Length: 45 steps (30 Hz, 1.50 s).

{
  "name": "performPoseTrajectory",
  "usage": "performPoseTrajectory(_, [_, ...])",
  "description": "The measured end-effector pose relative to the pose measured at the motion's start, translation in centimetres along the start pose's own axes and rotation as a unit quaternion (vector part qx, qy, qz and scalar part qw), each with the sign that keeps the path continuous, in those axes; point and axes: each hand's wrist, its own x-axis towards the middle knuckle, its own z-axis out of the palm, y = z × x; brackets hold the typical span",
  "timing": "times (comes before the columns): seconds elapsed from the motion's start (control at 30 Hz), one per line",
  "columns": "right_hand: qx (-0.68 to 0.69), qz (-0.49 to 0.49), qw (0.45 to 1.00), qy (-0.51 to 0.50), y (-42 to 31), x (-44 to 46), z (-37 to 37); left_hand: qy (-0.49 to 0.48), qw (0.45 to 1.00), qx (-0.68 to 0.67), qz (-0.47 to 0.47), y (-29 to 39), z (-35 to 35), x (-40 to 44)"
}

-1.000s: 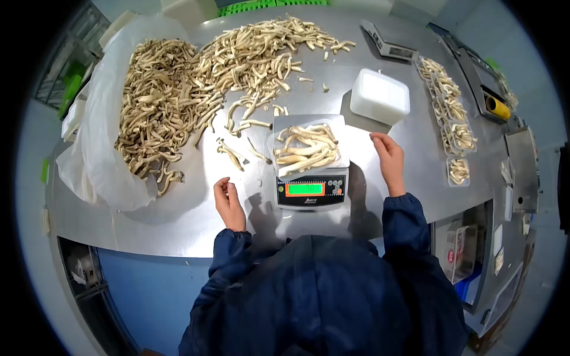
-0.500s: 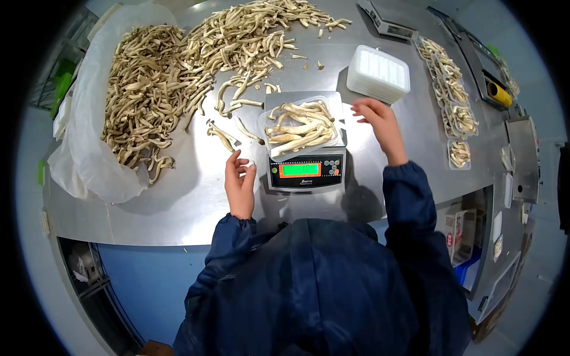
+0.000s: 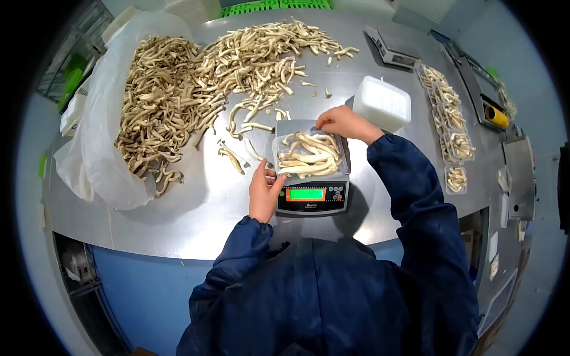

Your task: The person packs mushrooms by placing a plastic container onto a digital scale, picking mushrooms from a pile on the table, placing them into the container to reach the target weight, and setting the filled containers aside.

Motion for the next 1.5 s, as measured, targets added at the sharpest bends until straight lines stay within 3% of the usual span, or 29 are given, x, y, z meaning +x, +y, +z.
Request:
performPoseTrajectory(0.33, [-0.012, 0.042, 0.998, -0.054, -0.6, -1.9, -0.6, -0.015, 1.000, -0.009, 0.007, 0.0, -0.4, 0.4])
performPoseTrajectory(0.43, [-0.005, 0.043, 0.998, -0.051, -0.3, -2.6, -0.2, 0.026, 0.993, 0.090, 0.069, 1.3, -0.7, -0.4])
performPoseTrajectory(0.53, [-0.006, 0.048, 0.998, -0.046, -0.2, -2.8, -0.1, 0.056, 0.947, 0.201, 0.246, 2.9, -0.8, -0.5])
performPoseTrajectory(0.67, [-0.007, 0.049, 0.998, -0.040, -0.2, -2.9, 0.0, -0.043, 0.892, 0.260, 0.366, 4.9, -0.8, 1.2])
performPoseTrajectory(0.8, [-0.015, 0.033, 0.999, -0.026, -0.2, -3.0, 0.2, -0.127, 0.839, 0.333, 0.411, 5.0, -1.1, 3.5])
performPoseTrajectory(0.9, [-0.014, 0.039, 0.999, -0.033, -0.4, -3.0, 0.2, -0.145, 0.811, 0.372, 0.428, 5.4, -1.1, 4.0])
performPoseTrajectory(1.1, [-0.011, 0.038, 0.999, -0.027, -0.4, -3.0, 0.2, -0.110, 0.814, 0.347, 0.452, 8.2, -1.0, 3.4])
performPoseTrajectory(1.3, [-0.030, 0.023, 0.999, -0.021, -0.4, -2.9, 0.3, -0.139, 0.755, 0.378, 0.518, 9.2, 0.8, 5.4])
performPoseTrajectory(1.5, [-0.031, 0.032, 0.999, -0.025, -0.8, -2.9, 0.3, -0.229, 0.785, 0.328, 0.473, 8.4, 1.8, 6.5])
